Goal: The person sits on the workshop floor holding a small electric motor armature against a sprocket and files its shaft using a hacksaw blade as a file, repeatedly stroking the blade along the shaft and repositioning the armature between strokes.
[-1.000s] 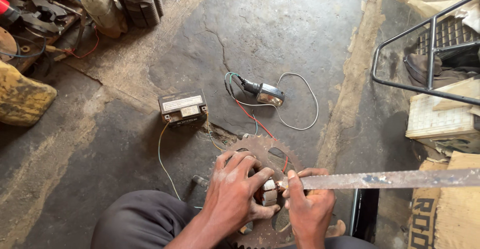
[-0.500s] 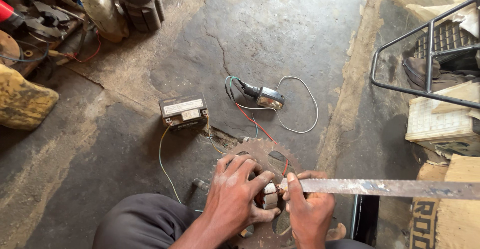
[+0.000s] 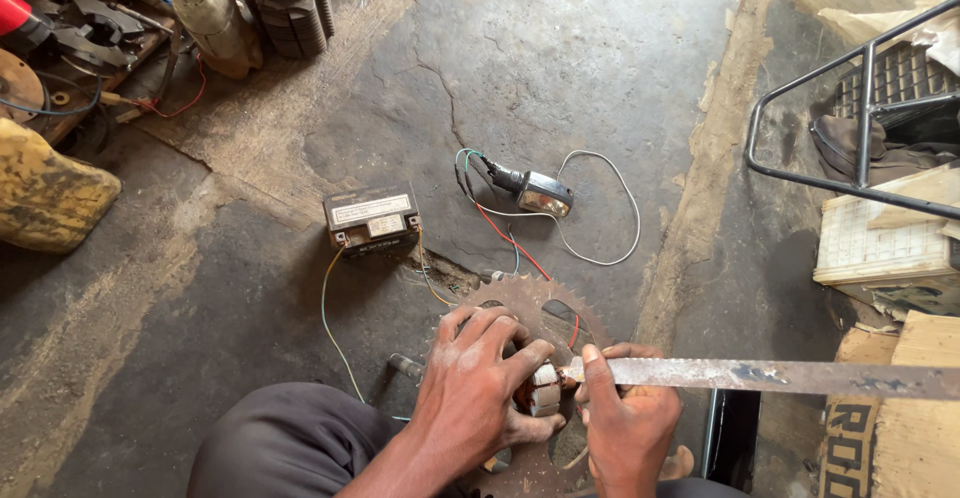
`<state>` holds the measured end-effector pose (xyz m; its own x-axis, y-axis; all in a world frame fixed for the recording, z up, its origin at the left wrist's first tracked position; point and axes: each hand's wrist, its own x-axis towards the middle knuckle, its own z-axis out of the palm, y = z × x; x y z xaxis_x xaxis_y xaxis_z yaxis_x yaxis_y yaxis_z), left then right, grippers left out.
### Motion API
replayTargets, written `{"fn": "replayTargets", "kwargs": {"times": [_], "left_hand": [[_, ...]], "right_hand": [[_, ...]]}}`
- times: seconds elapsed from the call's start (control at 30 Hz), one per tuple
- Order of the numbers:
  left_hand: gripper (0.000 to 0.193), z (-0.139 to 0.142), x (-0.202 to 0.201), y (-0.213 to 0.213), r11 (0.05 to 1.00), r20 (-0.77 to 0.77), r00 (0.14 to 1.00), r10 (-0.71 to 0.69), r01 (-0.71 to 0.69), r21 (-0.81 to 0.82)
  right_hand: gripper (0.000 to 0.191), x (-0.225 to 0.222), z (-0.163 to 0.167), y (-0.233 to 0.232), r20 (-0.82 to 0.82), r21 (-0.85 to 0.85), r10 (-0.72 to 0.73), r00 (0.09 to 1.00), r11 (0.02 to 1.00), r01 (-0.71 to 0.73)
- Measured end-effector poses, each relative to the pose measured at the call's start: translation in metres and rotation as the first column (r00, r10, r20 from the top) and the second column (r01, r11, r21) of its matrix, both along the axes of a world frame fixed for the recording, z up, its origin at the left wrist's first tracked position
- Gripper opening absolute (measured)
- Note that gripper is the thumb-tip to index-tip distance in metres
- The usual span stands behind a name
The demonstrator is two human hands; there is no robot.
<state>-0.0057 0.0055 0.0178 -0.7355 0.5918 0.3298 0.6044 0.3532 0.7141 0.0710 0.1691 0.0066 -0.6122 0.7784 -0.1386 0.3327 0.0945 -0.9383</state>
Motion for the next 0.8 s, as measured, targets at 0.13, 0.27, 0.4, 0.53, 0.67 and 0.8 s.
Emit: {"fn": "replayTargets", "kwargs": {"times": [0.13, 0.27, 0.4, 0.53, 0.67, 0.8], "left_hand": [[0.065, -0.001, 0.0, -0.001, 1.0, -0.014, 1.0, -0.001, 0.001, 0.009], [0.068, -0.004, 0.002, -0.001, 1.0, -0.047, 0.999, 0.013, -0.012, 0.019], [0.072, -0.012, 0.002, -0.001, 1.0, -0.055, 0.998, 0.005, -0.004, 0.02], [0.07, -0.025, 0.003, -0.003, 0.998, -0.139, 0.99, -0.004, 0.012, 0.057], [0.052, -0.04, 0.011, -0.001, 0.995, -0.224, 0.973, 0.062, -0.077, -0.06], [0.04, -0.047, 0.015, 0.005, 0.991, -0.232, 0.964, 0.13, -0.133, 0.004]], "right_hand": [[0.02, 0.004, -0.007, 0.004, -0.069, -0.06, 0.017, 0.997, 0.998, -0.022], [0.021, 0.014, -0.015, 0.013, -0.211, -0.157, -0.089, 0.973, 0.986, 0.056], [0.02, 0.033, -0.023, 0.045, -0.218, -0.234, -0.241, 0.946, 0.954, 0.189], [0.018, 0.054, -0.049, 0.092, -0.361, -0.212, -0.206, 0.91, 0.968, 0.135], [0.019, 0.068, -0.094, 0.129, -0.436, -0.389, -0.169, 0.884, 0.921, -0.016], [0.021, 0.091, -0.126, 0.155, -0.521, -0.539, -0.101, 0.848, 0.809, -0.235]]}}
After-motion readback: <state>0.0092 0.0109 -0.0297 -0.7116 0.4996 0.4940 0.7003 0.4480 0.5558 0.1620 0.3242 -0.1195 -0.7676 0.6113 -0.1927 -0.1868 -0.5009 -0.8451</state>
